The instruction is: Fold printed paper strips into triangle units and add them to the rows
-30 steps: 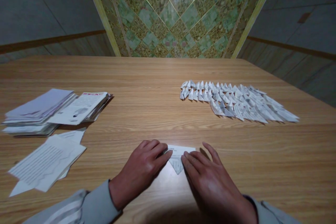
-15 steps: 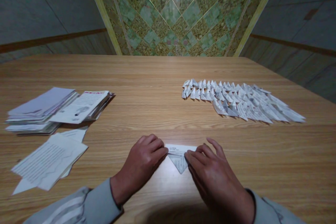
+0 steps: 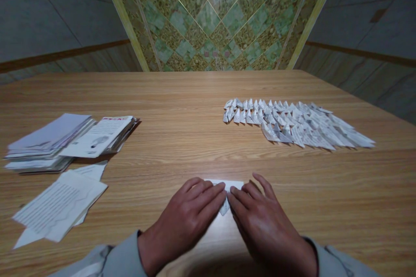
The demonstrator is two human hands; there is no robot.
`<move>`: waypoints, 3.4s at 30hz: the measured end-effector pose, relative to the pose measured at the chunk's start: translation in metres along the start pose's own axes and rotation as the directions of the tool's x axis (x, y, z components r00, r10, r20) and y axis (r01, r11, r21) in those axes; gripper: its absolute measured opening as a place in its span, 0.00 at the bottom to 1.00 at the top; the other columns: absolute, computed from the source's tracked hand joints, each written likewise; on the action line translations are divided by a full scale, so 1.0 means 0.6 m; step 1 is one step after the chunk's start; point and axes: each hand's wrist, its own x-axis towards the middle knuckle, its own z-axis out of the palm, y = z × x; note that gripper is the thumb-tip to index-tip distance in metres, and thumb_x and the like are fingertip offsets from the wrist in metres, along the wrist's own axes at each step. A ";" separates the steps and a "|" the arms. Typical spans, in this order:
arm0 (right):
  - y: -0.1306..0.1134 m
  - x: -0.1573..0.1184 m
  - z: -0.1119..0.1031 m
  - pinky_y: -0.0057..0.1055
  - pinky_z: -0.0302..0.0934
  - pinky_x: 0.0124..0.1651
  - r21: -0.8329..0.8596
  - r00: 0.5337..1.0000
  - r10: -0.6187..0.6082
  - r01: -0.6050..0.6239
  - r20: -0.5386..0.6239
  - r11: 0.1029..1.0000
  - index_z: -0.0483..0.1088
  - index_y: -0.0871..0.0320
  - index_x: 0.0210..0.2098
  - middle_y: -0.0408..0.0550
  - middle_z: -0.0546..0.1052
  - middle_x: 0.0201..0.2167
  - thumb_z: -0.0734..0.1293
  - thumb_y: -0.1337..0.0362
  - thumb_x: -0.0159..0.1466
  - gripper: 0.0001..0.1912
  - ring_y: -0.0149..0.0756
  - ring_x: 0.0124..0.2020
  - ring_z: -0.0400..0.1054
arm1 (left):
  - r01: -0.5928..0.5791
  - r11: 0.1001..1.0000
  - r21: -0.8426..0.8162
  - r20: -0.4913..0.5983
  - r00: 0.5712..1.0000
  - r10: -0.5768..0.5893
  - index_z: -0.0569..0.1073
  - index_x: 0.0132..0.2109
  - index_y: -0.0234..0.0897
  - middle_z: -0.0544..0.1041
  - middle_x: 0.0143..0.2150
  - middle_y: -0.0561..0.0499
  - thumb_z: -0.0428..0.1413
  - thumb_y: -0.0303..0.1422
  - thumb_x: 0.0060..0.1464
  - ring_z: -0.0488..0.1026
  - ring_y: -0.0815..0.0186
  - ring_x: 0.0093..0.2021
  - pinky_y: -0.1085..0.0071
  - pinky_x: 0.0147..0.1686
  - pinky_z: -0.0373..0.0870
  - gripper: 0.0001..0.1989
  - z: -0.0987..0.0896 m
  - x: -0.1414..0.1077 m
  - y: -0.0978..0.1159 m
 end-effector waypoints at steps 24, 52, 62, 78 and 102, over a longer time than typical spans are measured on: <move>0.012 0.009 -0.045 0.48 0.40 0.62 0.068 0.980 0.156 -0.165 0.119 0.984 0.73 0.54 0.27 0.39 0.78 0.26 0.69 0.70 0.63 0.08 0.37 0.35 0.67 | 0.233 0.966 -0.112 0.017 0.973 -0.232 0.77 0.42 0.37 0.81 0.38 0.48 0.51 0.32 0.66 0.74 0.61 0.37 0.65 0.36 0.72 0.09 0.017 -0.019 -0.027; 0.035 0.024 -0.015 0.39 0.56 0.51 0.373 0.976 0.197 -0.150 -0.091 0.916 0.71 0.56 0.51 0.49 0.77 0.43 0.73 0.67 0.60 0.20 0.42 0.46 0.66 | 0.486 0.745 -0.457 0.192 0.872 -0.450 0.71 0.34 0.36 0.74 0.30 0.53 0.58 0.29 0.59 0.71 0.66 0.32 0.72 0.31 0.64 0.05 0.011 0.014 -0.025; 0.034 0.035 -0.025 0.38 0.50 0.50 0.241 0.938 0.060 0.026 -0.340 0.970 0.72 0.57 0.32 0.43 0.73 0.27 0.63 0.67 0.69 0.10 0.36 0.34 0.63 | 0.065 0.986 -0.153 -0.116 0.990 -0.084 0.71 0.43 0.36 0.75 0.33 0.49 0.48 0.28 0.66 0.67 0.64 0.33 0.68 0.33 0.60 0.07 0.000 0.017 -0.019; 0.051 0.032 -0.009 0.42 0.43 0.58 0.152 0.999 -0.006 0.013 -0.044 0.988 0.77 0.52 0.34 0.41 0.77 0.30 0.71 0.68 0.64 0.04 0.35 0.38 0.64 | 0.205 0.979 0.021 0.221 0.954 -0.204 0.72 0.37 0.37 0.75 0.35 0.49 0.53 0.34 0.65 0.68 0.61 0.34 0.65 0.33 0.62 0.08 0.019 0.010 -0.015; 0.064 0.029 -0.022 0.39 0.49 0.49 0.331 0.992 0.116 -0.122 0.039 0.936 0.77 0.54 0.31 0.42 0.77 0.29 0.71 0.68 0.63 0.04 0.37 0.37 0.66 | 0.462 0.864 -0.200 0.270 0.874 -0.405 0.72 0.36 0.37 0.71 0.39 0.47 0.52 0.34 0.65 0.67 0.59 0.40 0.63 0.40 0.65 0.08 0.014 0.007 -0.017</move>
